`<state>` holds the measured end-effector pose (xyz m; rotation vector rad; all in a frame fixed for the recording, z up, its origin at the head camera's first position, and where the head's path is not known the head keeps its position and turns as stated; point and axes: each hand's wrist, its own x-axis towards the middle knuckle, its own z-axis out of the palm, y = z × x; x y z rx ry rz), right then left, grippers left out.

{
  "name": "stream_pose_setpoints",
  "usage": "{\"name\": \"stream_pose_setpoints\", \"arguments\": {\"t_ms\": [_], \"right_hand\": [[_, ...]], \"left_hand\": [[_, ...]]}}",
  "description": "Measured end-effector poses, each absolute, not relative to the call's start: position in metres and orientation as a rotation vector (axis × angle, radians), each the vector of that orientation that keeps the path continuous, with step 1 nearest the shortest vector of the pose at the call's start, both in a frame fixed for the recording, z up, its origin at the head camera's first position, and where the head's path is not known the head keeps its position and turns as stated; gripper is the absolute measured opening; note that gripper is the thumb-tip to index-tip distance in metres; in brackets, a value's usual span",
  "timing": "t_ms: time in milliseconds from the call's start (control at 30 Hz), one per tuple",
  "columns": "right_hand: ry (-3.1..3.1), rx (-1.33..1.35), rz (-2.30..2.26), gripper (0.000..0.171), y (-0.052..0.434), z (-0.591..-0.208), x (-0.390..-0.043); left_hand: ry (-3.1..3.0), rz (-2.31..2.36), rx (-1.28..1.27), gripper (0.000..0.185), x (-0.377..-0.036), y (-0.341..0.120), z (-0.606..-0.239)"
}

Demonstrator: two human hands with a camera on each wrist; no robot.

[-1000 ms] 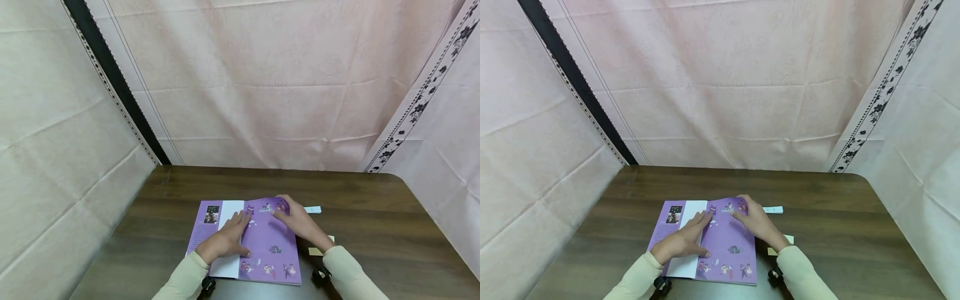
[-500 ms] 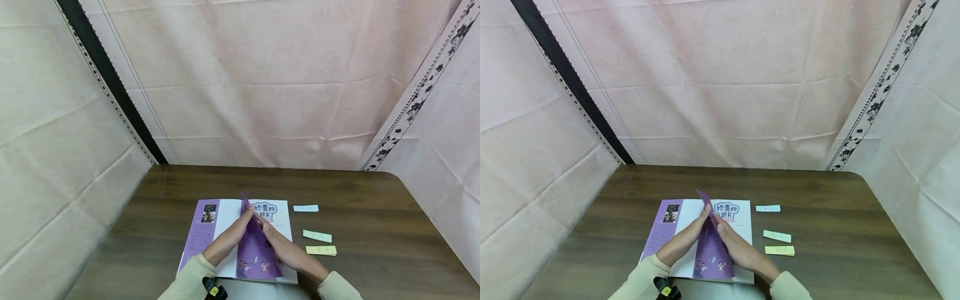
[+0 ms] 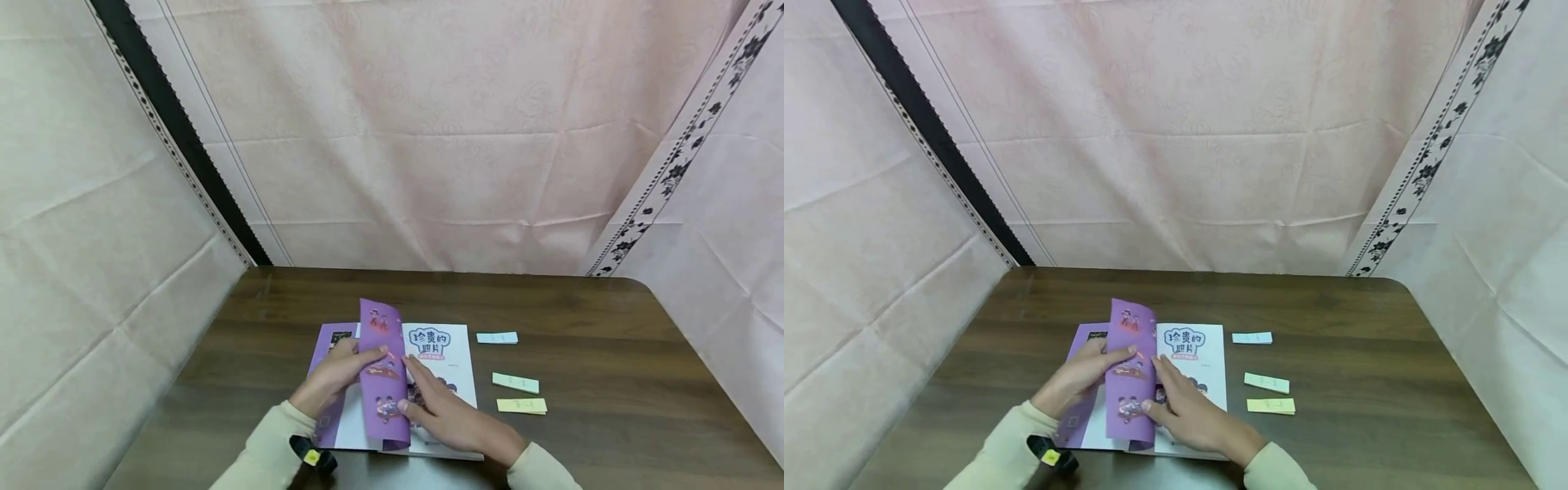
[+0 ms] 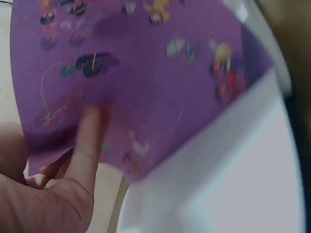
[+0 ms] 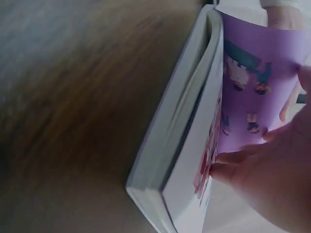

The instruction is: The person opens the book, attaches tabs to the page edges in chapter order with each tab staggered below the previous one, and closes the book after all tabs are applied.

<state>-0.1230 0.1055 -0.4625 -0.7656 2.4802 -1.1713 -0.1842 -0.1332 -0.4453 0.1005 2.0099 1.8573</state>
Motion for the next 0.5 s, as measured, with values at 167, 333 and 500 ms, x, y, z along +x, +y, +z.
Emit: {"name": "stream_pose_setpoints", "arguments": {"t_ms": [167,333,500], "right_hand": [[2.532,-0.865,-0.899,0.091,0.098,-0.462,-0.124],[2.547,-0.906,-0.674,0.091,0.087,-0.459,-0.124],[2.599,-0.875,-0.547,0.089,0.078,-0.46,-0.122]], "left_hand": [[2.077,1.713,0.095,0.047,-0.195,-0.175,-0.434],[2.234,1.551,0.028,0.039,-0.203,-0.207,-0.432],[2.377,1.405,0.027,0.028,-0.205,-0.214,-0.44]]}}
